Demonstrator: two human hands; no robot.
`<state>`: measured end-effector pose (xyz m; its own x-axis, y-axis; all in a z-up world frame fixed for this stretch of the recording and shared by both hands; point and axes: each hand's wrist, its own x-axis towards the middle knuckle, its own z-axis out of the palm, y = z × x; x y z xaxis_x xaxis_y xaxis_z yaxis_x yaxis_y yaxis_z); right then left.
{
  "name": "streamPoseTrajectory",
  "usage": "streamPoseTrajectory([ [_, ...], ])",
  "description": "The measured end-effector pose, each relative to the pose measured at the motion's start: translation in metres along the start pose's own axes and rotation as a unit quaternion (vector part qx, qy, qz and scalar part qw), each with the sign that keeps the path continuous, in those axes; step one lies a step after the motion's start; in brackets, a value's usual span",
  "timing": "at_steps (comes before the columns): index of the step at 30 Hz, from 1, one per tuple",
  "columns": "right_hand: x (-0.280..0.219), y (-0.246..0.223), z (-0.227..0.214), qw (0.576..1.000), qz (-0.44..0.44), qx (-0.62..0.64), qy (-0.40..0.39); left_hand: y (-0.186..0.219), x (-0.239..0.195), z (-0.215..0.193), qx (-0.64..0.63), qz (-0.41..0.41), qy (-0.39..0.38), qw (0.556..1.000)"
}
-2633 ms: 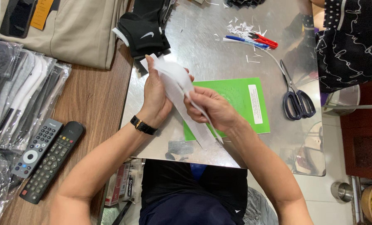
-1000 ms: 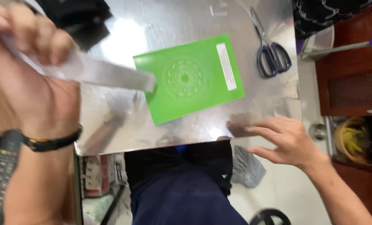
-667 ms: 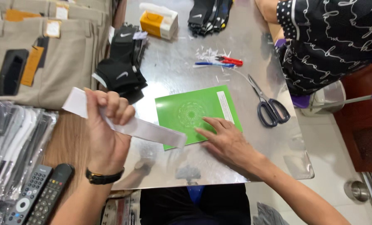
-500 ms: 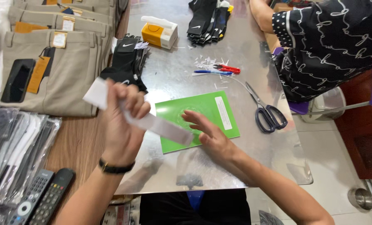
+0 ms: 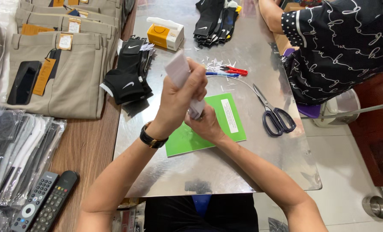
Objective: The person uses scissors to cut a lined paper sheet into narrow strips, then folds and trims the strips into smaller pieces. The person also uses pliers to trim the edges of the folded paper pieces. The cut pieces are placed on the table.
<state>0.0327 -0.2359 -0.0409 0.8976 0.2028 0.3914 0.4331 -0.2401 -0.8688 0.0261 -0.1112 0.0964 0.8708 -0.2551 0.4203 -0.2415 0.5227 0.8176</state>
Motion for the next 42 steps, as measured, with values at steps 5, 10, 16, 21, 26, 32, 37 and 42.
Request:
streamPoseTrajectory([
  [5, 0.001, 0.013, -0.003, 0.999, 0.007, 0.026, -0.017, -0.006, 0.004, 0.001, 0.128, 0.026, -0.023, 0.991],
  [10, 0.001, 0.014, -0.004, 0.998, 0.001, 0.063, -0.009, -0.018, 0.008, -0.004, 0.143, 0.032, 0.002, 0.989],
  [16, 0.001, 0.029, -0.006, 0.997, 0.013, 0.073, -0.012, -0.035, 0.008, -0.007, 0.148, 0.011, 0.017, 0.989],
  [21, 0.001, 0.042, -0.007, 0.997, 0.036, 0.07, -0.012, -0.046, 0.009, -0.008, 0.173, 0.003, 0.002, 0.985],
  [26, 0.003, 0.033, -0.011, 1.0, -0.006, -0.011, -0.009, -0.046, 0.008, -0.001, 0.122, -0.031, 0.03, 0.992],
  [32, 0.02, 0.019, -0.059, 0.958, -0.023, 0.136, -0.25, -0.022, 0.017, -0.022, -0.01, 0.053, 0.043, 0.998],
  [37, 0.021, 0.015, -0.066, 0.829, 0.213, 0.474, -0.204, 0.003, 0.023, -0.059, -0.142, 0.157, 0.099, 0.972],
  [42, 0.013, 0.023, -0.045, 0.802, 0.183, 0.555, -0.123, -0.015, 0.016, -0.079, -0.246, 0.15, 0.159, 0.944],
])
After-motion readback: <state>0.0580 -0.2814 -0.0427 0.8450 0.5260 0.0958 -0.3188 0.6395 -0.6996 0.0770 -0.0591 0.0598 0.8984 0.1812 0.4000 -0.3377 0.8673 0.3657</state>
